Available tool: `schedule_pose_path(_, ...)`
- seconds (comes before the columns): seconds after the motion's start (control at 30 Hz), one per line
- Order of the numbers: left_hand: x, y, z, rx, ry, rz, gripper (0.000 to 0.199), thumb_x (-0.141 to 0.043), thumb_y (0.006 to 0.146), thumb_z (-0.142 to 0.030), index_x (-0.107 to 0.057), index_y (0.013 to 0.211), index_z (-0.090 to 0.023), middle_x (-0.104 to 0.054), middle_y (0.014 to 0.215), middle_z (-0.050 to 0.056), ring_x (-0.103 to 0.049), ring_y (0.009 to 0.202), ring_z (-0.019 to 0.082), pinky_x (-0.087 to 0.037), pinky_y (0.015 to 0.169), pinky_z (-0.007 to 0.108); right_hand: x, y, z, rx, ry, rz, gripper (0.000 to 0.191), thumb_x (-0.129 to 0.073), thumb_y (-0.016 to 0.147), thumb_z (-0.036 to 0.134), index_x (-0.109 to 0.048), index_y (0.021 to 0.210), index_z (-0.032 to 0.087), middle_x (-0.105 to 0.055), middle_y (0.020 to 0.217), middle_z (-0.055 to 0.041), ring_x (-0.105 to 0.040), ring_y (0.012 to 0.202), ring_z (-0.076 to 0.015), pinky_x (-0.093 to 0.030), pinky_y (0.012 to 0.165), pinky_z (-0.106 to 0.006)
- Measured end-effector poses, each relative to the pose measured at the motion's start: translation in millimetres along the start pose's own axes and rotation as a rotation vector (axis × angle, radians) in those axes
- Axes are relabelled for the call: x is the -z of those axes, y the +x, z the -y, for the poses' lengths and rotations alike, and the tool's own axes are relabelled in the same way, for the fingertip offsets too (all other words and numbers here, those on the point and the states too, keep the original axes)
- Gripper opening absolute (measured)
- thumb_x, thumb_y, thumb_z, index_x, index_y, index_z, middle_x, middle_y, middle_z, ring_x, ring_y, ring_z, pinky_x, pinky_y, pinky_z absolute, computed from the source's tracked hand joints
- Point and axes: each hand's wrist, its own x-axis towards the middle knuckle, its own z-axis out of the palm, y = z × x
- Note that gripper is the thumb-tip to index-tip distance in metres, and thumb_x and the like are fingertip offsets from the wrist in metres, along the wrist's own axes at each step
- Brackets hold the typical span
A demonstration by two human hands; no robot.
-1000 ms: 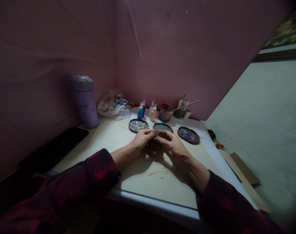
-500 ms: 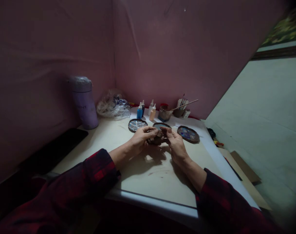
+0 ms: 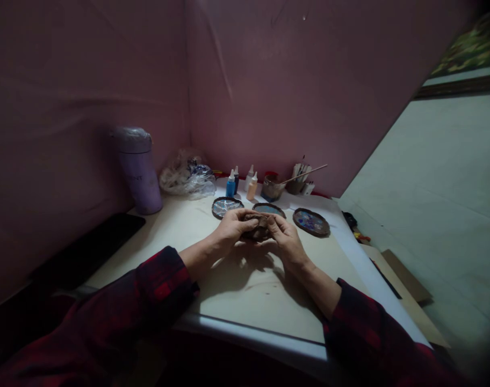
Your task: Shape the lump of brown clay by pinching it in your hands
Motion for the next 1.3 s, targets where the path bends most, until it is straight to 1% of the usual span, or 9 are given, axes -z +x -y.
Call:
schedule_pose_path(0.23,1.6,1,5,-0.035,-0.036,0.016,0.047,-0.086,0.061,-0.033,-0.068,0.098,-0.011,-0.069,0.080,0.006,-0.063,0.061,0.013,-0.054,0.058,0.026,0,0,2,0.001,0.038,0.030,0.047,-0.067,0.079,0.057,-0.068,0.110,0.021,-0.071,0.101,-0.0060,-0.066,0.082,-0.0191,-0.053,0.069,-0.029)
schedule_pose_path(0.37,0.3,3,7,0.000,-0.094,0.011,0.044,-0.079,0.071,-0.042,-0.066,0.099,-0.011,-0.069,0.084,0.009,-0.066,0.066,0.017,-0.057,0.057,0.030,0,1,3,0.007,0.020,-0.001,0.045,-0.070,0.077,0.054,-0.069,0.107,0.020,-0.072,0.104,-0.0073,-0.066,0.092,-0.0216,-0.054,0.076,-0.031)
schedule_pose_path(0.43,-1.1,4,6,0.015,-0.124,-0.017,0.039,-0.075,0.076,-0.041,-0.065,0.097,-0.010,-0.069,0.084,0.009,-0.066,0.065,0.017,-0.058,0.057,0.031,0,2,2,0.025,-0.008,-0.003,0.044,-0.070,0.078,0.054,-0.069,0.105,0.019,-0.072,0.102,-0.0075,-0.065,0.093,-0.0221,-0.053,0.080,-0.033)
schedule_pose_path(0.53,-2.4,4,4,0.003,-0.141,-0.052,0.033,-0.075,0.077,-0.036,-0.065,0.095,-0.010,-0.068,0.083,0.008,-0.065,0.062,0.014,-0.056,0.055,0.026,0,3,0,0.041,-0.055,-0.003,0.042,-0.072,0.076,0.053,-0.070,0.099,0.018,-0.073,0.095,-0.0066,-0.065,0.088,-0.0208,-0.052,0.080,-0.033)
schedule_pose_path(0.63,-1.6,3,5,0.016,-0.128,-0.047,0.032,-0.076,0.076,-0.035,-0.065,0.095,-0.011,-0.068,0.085,0.008,-0.065,0.062,0.013,-0.055,0.057,0.024,1,2,0,0.017,-0.067,-0.013,0.039,-0.076,0.071,0.050,-0.071,0.094,0.018,-0.072,0.088,-0.0053,-0.064,0.081,-0.0197,-0.052,0.073,-0.031)
schedule_pose_path(0.9,-1.0,0,8,0.075,-0.078,0.011,0.030,-0.070,0.081,-0.037,-0.062,0.099,-0.014,-0.065,0.081,0.006,-0.063,0.060,0.015,-0.059,0.055,0.033,3,-1,7,0.050,-0.149,-0.092,0.025,-0.079,0.066,0.040,-0.073,0.078,0.018,-0.069,0.077,-0.0044,-0.060,0.074,-0.0189,-0.048,0.072,-0.032)
schedule_pose_path(1.1,-1.6,0,3,0.095,-0.105,0.064,0.038,-0.061,0.087,-0.045,-0.060,0.111,-0.016,-0.066,0.096,0.011,-0.068,0.069,0.019,-0.060,0.058,0.037,1,-1,8,-0.012,0.033,-0.166,0.029,-0.081,0.064,0.041,-0.072,0.077,0.017,-0.071,0.077,-0.0046,-0.062,0.071,-0.0179,-0.048,0.072,-0.032)
schedule_pose_path(1.23,0.7,2,2,0.112,-0.036,0.006,0.044,-0.059,0.087,-0.052,-0.057,0.112,-0.017,-0.066,0.092,0.010,-0.069,0.069,0.020,-0.059,0.056,0.035,3,1,11,-0.064,0.222,-0.241,0.030,-0.081,0.063,0.041,-0.074,0.079,0.017,-0.074,0.080,-0.0058,-0.064,0.072,-0.0182,-0.049,0.073,-0.033)
schedule_pose_path(1.3,1.4,1,2,0.076,0.006,0.032,0.045,-0.064,0.084,-0.049,-0.056,0.111,-0.014,-0.066,0.088,0.010,-0.068,0.065,0.018,-0.057,0.054,0.030,4,2,13,-0.111,0.287,-0.255,0.031,-0.081,0.062,0.041,-0.074,0.080,0.017,-0.074,0.082,-0.0060,-0.064,0.072,-0.0178,-0.048,0.070,-0.031)
